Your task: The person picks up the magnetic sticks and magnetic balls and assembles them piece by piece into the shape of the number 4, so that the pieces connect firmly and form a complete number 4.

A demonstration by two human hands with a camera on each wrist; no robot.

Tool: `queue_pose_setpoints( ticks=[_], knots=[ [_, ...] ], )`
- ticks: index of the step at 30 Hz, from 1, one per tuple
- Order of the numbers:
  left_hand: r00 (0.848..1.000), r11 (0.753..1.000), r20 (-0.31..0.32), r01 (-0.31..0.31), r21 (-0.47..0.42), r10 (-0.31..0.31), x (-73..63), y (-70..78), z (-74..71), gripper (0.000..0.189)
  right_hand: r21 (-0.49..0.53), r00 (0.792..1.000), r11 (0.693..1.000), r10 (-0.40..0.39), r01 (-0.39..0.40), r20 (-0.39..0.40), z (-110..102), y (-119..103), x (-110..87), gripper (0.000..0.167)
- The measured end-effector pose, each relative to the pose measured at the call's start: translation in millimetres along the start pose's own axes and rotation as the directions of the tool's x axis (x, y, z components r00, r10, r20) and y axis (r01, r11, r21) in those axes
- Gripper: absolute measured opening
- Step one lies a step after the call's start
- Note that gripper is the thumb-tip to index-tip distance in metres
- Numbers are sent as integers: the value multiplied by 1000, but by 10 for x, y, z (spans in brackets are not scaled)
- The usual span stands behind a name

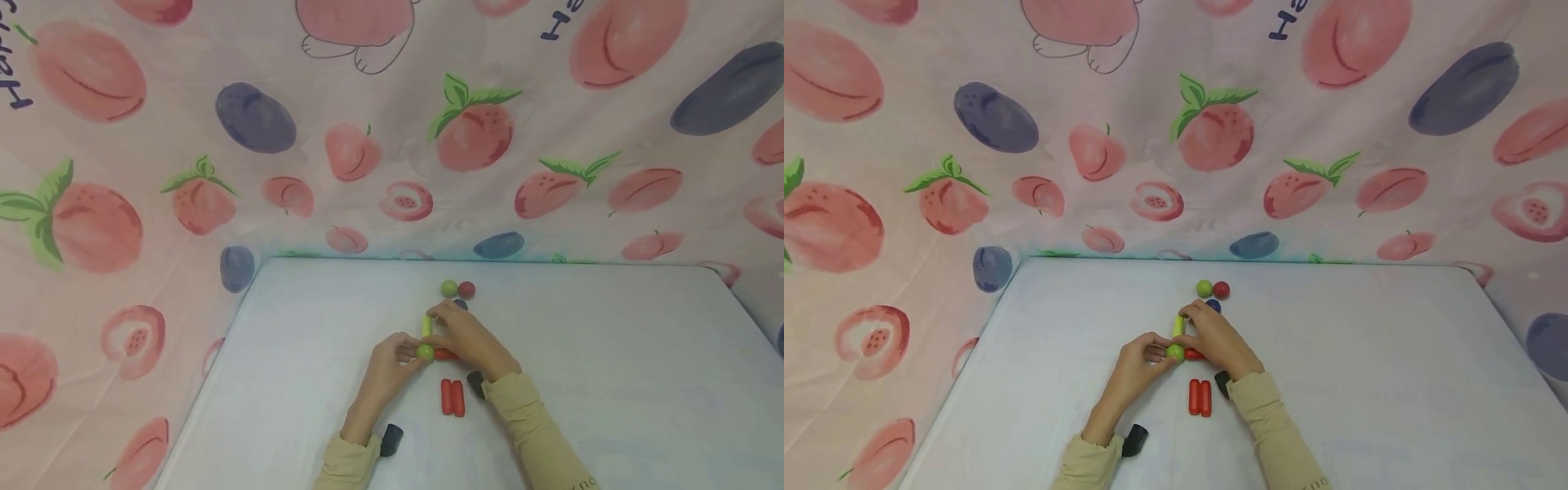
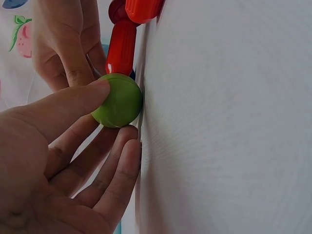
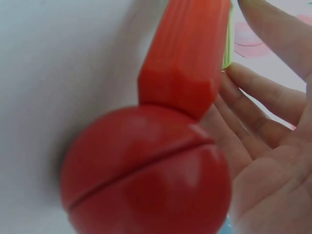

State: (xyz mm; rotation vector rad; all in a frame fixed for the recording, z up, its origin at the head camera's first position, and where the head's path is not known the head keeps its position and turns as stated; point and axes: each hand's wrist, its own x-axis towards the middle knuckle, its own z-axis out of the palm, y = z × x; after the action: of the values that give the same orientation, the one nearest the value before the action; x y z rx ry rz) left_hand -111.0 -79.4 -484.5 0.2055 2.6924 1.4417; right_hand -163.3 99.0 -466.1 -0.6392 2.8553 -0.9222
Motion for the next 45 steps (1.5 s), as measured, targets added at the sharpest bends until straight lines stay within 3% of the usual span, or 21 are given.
queue_pose_setpoints(
  ticks=[19,29,36,45],
  knots=[
    [1000,1000,4,-6,-18,6,9,10,38,25,-6,999,1000,20,-20,31,-23,-16,-28,44],
    [1000,1000,-7,-7,-22,7,2,10,37,24,-27,1000,1000,7,-6,14,-38,-1,-22,41],
    [1000,1000,-18,-21,-15,21,-5,0,18,24,-114,999,993,16,-19,-30,-108,3,-29,42],
    [1000,1000,-3,24,-2,-24,-4,11,12,25,-133,998,990,33,-41,-62,-183,86,-48,37]
  ],
)
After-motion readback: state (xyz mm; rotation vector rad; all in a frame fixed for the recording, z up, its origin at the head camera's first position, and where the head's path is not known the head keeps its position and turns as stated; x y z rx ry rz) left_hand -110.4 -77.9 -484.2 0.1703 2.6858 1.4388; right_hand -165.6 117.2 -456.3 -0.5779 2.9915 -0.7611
